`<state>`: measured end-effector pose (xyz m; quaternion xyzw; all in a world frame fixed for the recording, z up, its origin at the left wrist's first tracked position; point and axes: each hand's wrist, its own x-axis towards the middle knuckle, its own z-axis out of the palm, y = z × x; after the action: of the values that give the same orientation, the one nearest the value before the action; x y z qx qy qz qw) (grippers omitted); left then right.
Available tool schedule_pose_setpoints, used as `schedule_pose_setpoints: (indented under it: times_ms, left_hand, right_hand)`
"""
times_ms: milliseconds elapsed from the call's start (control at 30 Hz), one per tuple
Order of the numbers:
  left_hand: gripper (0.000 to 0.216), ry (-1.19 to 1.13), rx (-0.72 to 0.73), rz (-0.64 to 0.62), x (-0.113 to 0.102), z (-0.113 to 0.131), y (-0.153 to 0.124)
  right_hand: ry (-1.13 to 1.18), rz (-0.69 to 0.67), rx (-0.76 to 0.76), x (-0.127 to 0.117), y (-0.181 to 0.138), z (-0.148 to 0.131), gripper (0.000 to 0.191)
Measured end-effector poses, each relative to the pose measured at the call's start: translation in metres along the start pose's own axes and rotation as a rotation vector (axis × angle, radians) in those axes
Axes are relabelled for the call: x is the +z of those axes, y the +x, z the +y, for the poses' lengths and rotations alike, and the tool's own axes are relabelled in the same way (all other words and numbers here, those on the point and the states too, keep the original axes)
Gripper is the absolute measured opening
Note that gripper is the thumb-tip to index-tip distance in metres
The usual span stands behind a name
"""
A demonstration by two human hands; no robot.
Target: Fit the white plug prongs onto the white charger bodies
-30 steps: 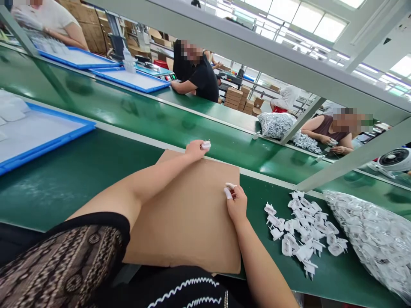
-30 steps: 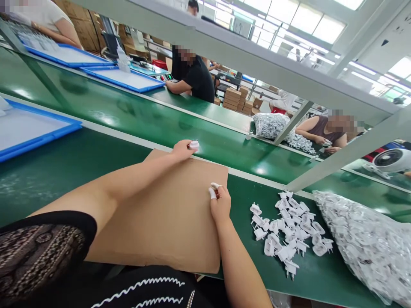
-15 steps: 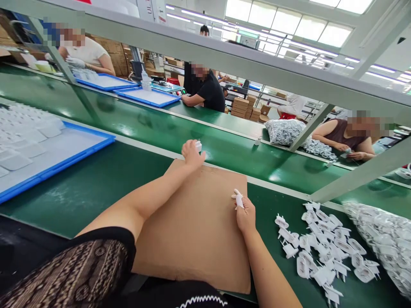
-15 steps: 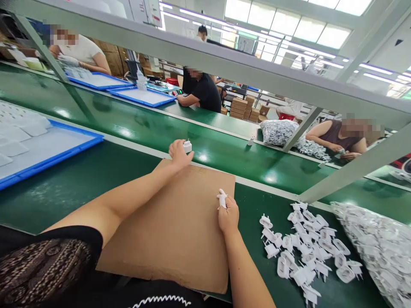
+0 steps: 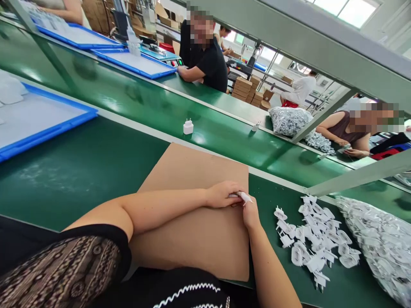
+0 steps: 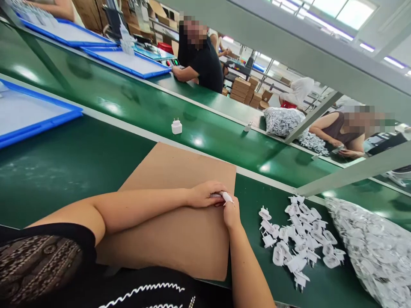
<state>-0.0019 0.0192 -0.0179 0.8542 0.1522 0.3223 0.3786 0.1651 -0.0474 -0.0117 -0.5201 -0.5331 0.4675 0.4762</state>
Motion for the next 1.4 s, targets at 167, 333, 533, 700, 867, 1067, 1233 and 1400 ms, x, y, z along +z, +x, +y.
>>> schedule_pose_setpoints:
  times_ms: [167,333,533,700,867,1067,1233,1400]
  left_hand:
    - [0.023,-0.015,-0.03,-0.029,-0.004,-0.002,-0.001]
    - [0.022,-0.012,-0.021,-0.038,-0.003,-0.003,0.0]
    - [0.025,0.023,-0.064,-0.057,-0.001,0.0,-0.001]
    - [0.026,0.111,-0.089,-0.074,0.0,0.004,-0.004]
    - [0.027,0.219,-0.077,-0.064,0.003,0.004,-0.006]
    - [0.027,0.197,-0.103,-0.039,0.001,0.008,-0.007]
    - [0.031,0.14,-0.116,0.052,0.0,0.013,-0.007]
    - [0.03,0.171,-0.085,0.099,0.001,0.012,-0.008]
  right_hand:
    - [-0.17,-0.043,0.0,0.002,-0.002,-0.003,0.029]
    - [-0.216,-0.036,-0.015,0.003,-0.002,-0.005,0.033]
    - [-0.224,-0.057,-0.005,0.005,-0.003,-0.01,0.039]
    - [-0.256,-0.064,-0.02,0.005,-0.005,-0.01,0.039]
    - [-0.322,-0.064,-0.078,0.004,-0.007,-0.011,0.036]
    - [-0.222,-0.035,-0.013,0.004,-0.007,-0.015,0.043]
    - [-0.011,-0.049,0.178,0.004,-0.005,-0.011,0.05]
    - [0.061,-0.015,0.225,0.006,-0.003,-0.012,0.053]
